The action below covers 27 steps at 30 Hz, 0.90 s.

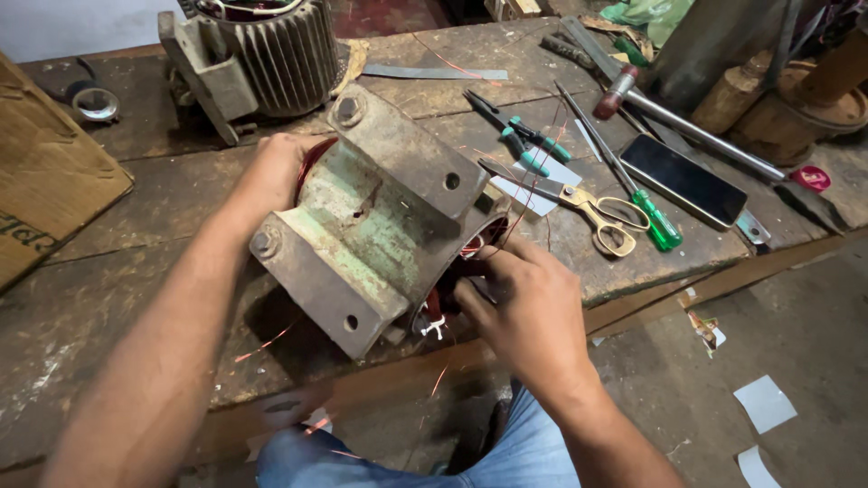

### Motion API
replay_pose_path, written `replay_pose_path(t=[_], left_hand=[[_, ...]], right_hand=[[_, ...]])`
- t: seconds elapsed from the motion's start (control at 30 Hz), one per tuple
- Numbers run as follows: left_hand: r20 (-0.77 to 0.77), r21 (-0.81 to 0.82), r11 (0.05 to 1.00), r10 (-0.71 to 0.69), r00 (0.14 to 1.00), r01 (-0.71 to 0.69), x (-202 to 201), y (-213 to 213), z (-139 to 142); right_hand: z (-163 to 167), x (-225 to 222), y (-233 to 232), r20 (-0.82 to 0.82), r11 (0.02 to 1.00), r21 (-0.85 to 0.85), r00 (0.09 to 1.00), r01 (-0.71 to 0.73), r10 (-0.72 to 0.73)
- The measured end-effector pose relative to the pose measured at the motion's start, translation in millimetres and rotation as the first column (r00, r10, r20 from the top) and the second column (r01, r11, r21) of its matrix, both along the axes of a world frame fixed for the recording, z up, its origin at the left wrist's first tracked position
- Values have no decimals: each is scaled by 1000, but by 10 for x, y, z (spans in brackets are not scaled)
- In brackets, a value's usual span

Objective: The person winds copper wire into the slots of a motor stator, using a screwdriver to press the wire down and a rubber mallet to tap the coils into place. They also cut insulation material and insert it between windings.

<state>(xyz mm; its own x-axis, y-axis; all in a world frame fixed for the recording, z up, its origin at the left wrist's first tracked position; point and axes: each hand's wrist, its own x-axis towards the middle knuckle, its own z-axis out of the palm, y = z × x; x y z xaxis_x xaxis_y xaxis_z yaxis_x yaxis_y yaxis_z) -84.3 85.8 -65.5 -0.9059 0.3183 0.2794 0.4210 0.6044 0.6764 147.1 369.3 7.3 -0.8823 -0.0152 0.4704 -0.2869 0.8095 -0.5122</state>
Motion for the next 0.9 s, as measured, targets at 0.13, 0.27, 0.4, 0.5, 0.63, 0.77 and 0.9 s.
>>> replay_pose_path(t=[0.13, 0.27, 0.4, 0.5, 0.63, 0.77, 0.9], left_hand=[[-13, 24, 992, -120, 993, 120, -105, -33, -113], [-45, -16, 998, -54, 998, 53, -111, -25, -163], [-8, 127, 987, -99, 995, 99, -45, -14, -137], [-58, 120, 984, -122, 991, 128, 24, 16, -68], [139, 285, 955, -121, 983, 78, 127, 92, 42], [293, 435, 900, -124, 948, -17, 217, 108, 144], [-155, 4, 987, -156, 976, 158, 243, 59, 205]], right_hand=[[-67, -14, -60, -83, 1000, -16, 996, 13, -15], [-138, -34, -58, -85, 995, -97, 996, -35, 27], [-143, -9, -13, -74, 997, -63, 997, -43, 39], [-105, 42, -12, -121, 999, -3, 992, -39, 38], [-57, 103, -40, -174, 998, 57, 984, -29, 39], [-53, 96, -46, -173, 996, 90, 984, -25, 40], [-79, 70, -31, -207, 993, 105, 975, -60, 80]])
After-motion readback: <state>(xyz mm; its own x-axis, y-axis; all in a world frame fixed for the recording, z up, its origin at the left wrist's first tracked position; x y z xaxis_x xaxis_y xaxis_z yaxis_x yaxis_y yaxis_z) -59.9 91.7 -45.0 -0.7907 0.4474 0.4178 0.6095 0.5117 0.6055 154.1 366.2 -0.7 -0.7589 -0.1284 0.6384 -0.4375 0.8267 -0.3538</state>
